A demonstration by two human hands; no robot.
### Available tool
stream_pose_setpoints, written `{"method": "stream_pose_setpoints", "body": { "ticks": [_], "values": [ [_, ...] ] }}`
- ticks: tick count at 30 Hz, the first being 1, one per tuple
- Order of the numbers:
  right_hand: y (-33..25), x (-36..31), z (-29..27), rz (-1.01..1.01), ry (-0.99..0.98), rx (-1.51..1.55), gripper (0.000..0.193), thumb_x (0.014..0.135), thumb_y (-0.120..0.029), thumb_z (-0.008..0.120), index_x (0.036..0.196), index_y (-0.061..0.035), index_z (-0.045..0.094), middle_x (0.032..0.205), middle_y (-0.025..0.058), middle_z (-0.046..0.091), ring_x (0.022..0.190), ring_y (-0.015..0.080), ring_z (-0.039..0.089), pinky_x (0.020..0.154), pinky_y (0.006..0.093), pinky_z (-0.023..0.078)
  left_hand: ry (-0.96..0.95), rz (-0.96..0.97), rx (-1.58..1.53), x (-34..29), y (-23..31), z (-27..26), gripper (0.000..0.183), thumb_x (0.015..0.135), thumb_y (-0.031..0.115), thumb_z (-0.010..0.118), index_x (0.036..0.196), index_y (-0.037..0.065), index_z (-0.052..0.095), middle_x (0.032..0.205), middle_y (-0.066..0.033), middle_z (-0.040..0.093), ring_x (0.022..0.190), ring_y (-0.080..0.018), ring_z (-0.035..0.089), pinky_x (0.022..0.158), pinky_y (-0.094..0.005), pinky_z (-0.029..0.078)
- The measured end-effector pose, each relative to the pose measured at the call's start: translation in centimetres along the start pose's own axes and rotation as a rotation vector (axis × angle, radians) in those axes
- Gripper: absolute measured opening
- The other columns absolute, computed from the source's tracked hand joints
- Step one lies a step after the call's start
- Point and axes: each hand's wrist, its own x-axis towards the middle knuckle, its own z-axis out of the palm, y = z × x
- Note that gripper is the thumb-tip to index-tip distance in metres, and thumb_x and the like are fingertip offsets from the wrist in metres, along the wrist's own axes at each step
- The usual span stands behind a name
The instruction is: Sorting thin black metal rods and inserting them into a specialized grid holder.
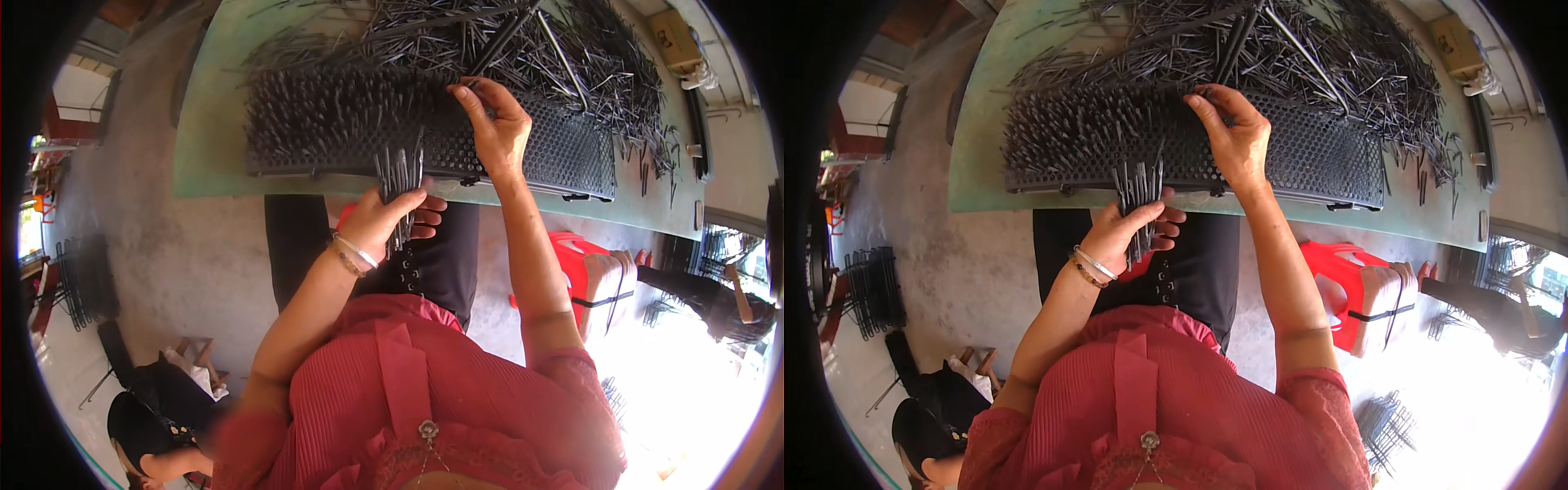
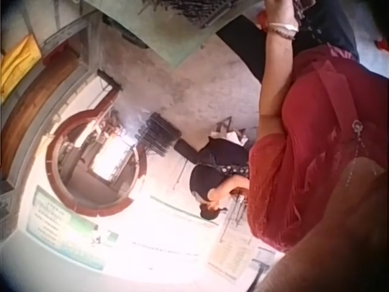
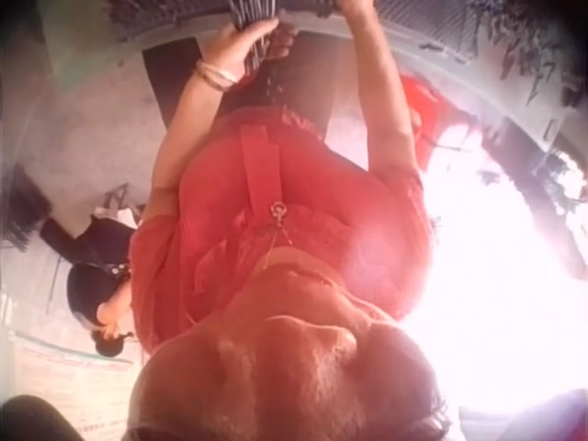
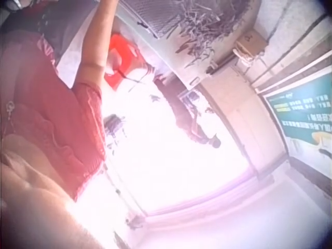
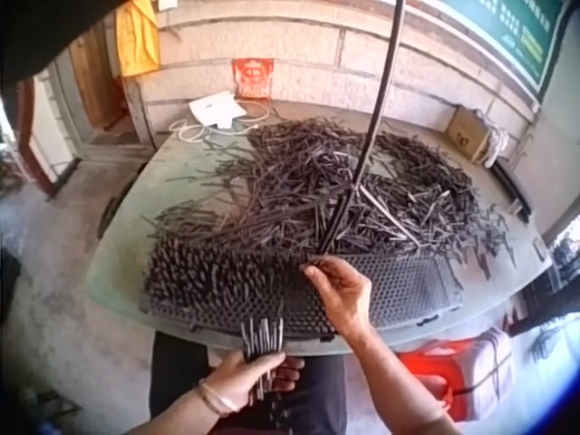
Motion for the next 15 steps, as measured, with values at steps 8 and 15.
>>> {"method": "stream_pose_setpoints", "body": {
  "ticks": [8, 15],
  "values": [
    [-0.4, -0.4, 0.4, -0.275, -0.037, -0.264, 0.029, 0.078, -0.008, 0.070, 0.107, -0.0096, 0.065, 0.089, 0.0053, 0.069, 0.085, 0.0195, 0.065, 0.080, 0.0298, 0.046, 0.045, 0.054, 0.090, 0.2, -0.7, -0.4, 0.025, 0.090, 0.017, 0.056, 0.110, 0.001, 0.055, 0.094, -0.0131, 0.065, 0.076, -0.0168, 0.064, 0.064, -0.0289, 0.053],
    [-0.6, 0.2, 0.2, -0.480, -0.020, -0.458, 0.020, 0.079, -0.008, 0.067, 0.099, -0.0062, 0.067, 0.091, 0.0092, 0.065, 0.079, 0.0245, 0.062, 0.072, 0.0316, 0.047, 0.036, 0.082, 0.121, 0.4, -1.3, -0.5, 0.024, 0.091, 0.016, 0.056, 0.110, 0.001, 0.055, 0.093, -0.0126, 0.065, 0.076, -0.0164, 0.064, 0.064, -0.0282, 0.053]
  ]
}}
